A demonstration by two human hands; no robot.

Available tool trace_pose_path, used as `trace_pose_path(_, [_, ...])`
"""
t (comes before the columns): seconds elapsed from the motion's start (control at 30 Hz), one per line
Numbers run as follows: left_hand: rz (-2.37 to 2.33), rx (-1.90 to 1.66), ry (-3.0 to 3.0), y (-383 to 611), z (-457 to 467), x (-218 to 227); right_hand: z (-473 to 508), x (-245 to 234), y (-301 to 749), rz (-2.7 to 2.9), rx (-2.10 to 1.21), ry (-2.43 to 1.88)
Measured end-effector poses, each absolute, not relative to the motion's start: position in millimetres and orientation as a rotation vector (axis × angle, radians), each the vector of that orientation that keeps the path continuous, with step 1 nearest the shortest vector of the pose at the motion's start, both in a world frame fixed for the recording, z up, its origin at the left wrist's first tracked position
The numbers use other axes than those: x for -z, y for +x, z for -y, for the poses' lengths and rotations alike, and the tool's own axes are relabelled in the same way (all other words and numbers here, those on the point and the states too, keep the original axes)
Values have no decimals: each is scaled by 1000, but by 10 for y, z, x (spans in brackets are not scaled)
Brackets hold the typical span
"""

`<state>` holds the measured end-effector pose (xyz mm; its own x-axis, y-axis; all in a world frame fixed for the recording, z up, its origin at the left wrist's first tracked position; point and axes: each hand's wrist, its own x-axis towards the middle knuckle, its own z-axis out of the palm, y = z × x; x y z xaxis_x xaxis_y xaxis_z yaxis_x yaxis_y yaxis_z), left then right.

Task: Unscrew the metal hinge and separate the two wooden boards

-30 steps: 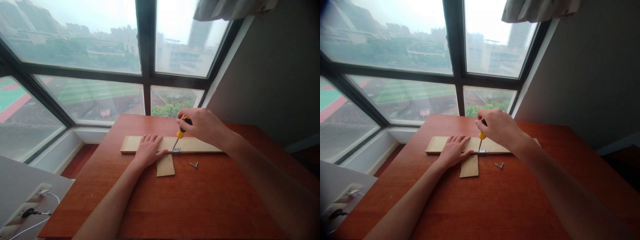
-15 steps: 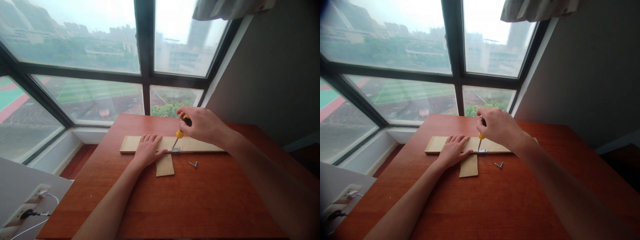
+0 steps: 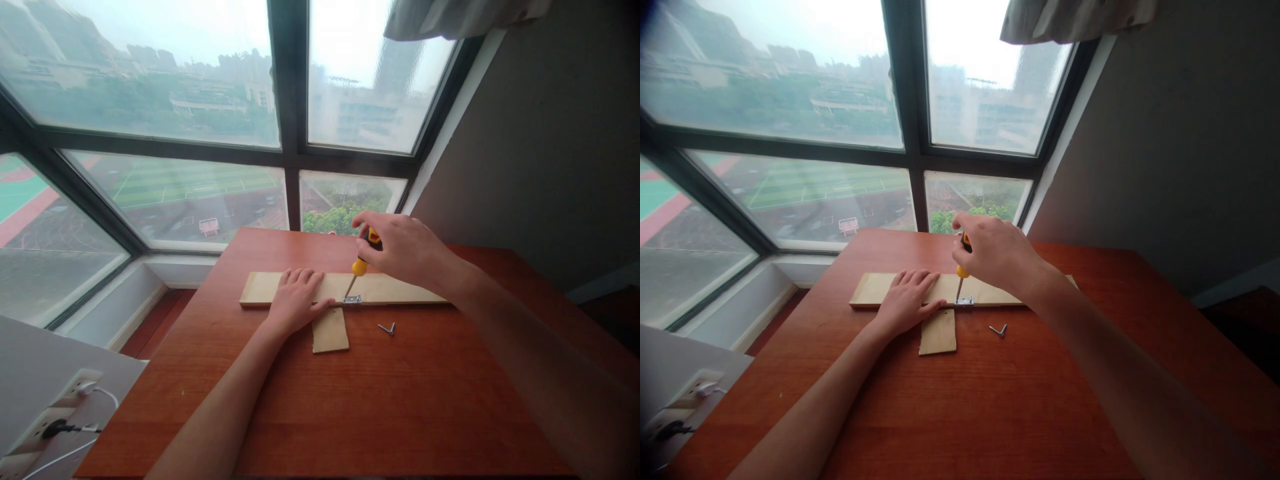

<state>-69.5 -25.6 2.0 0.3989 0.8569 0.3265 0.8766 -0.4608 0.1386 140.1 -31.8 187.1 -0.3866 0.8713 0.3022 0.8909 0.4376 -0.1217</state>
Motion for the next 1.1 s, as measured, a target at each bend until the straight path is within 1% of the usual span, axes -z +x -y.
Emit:
trace_pose_path(0.13, [1601, 552, -2581, -692, 256, -18, 344, -1882, 1405, 2422, -24, -1440])
trace_pose_path(0.3, [1601, 556, -2577, -692, 259, -20, 334, -1897, 1400, 2397, 113, -1543])
trace_pose_path(0.4, [1605, 555, -2583, -695, 259, -20, 316, -1901, 1404, 2393, 81, -1557])
trace_pose_path(0.63, [1616, 558, -2590, -694, 265, -38, 332, -1891, 1424, 2453, -10, -1414])
trace_pose_path(0.87, [1630, 555, -2590, -695, 266, -38, 332, -1930, 1398, 2418, 102, -1563])
trace_pose_path(1.1, [1623, 551, -2592, -695, 262, -35, 327, -1877, 1430, 2450, -39, -1415])
